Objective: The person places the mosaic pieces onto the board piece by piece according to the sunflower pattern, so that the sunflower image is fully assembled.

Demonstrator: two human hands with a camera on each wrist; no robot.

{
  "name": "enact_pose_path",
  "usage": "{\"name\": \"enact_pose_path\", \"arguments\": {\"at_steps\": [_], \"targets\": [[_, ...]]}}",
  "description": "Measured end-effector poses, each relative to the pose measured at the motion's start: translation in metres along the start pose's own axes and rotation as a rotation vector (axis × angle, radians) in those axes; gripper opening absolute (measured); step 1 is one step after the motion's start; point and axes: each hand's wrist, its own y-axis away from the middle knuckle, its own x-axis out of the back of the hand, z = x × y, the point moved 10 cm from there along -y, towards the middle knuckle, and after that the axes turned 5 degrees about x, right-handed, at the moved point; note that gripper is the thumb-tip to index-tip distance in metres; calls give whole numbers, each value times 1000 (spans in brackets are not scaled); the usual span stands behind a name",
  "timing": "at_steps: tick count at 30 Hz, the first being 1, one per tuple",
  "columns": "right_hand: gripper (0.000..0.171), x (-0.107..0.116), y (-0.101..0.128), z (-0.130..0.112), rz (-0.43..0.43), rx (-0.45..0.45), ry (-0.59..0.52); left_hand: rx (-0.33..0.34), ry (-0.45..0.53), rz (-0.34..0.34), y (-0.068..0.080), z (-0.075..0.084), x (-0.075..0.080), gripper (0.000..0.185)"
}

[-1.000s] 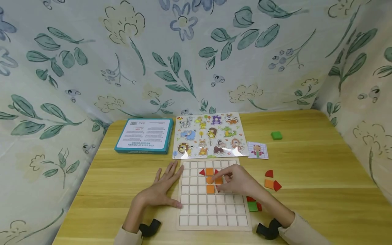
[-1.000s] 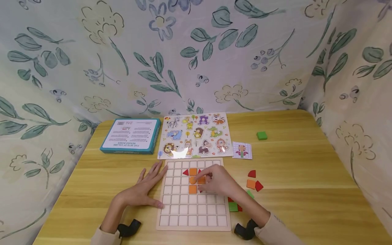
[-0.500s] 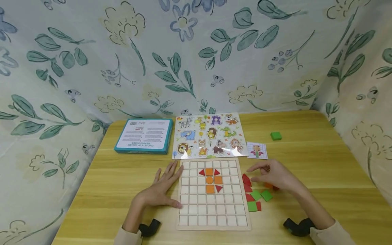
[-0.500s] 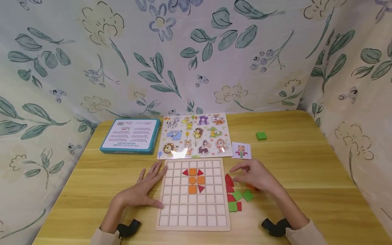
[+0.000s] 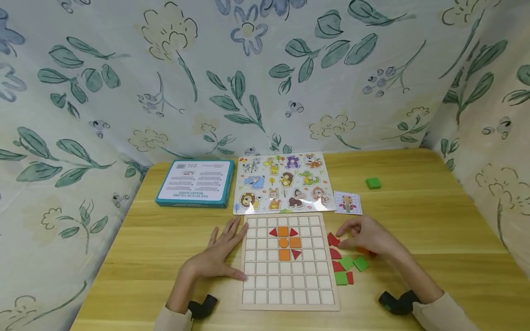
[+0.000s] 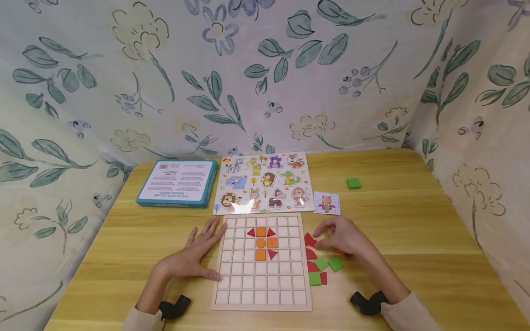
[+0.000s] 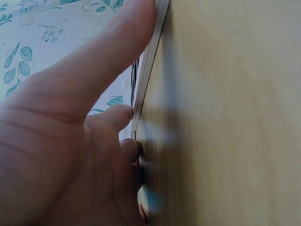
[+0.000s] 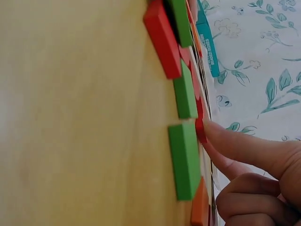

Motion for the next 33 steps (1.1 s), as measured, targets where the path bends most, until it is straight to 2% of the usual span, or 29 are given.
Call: {"name": "enact_pose_path", "arguments": {"at_steps": [6,15,20,25,28,33], "targets": [[29,9,0,8,29,-33,21,1,-1,-2,0,0,0,127],[28,8,0,5,18,-4,10,-4,-14,-3,0,0,0,128],[27,14,0,8,57,-34,38,-2,-11,2,-1,-1,0,128],[32,21,0,2,116,-21,9,-2,-12,0,-1,-2,-1,128],[34,14,-2,-11,126,14,-11,-3,-14,-1,-1,-2,-1,128],[25,-23,-9,-45,77,68,-61,-10,-9,-1,0,0,0,128]]}}
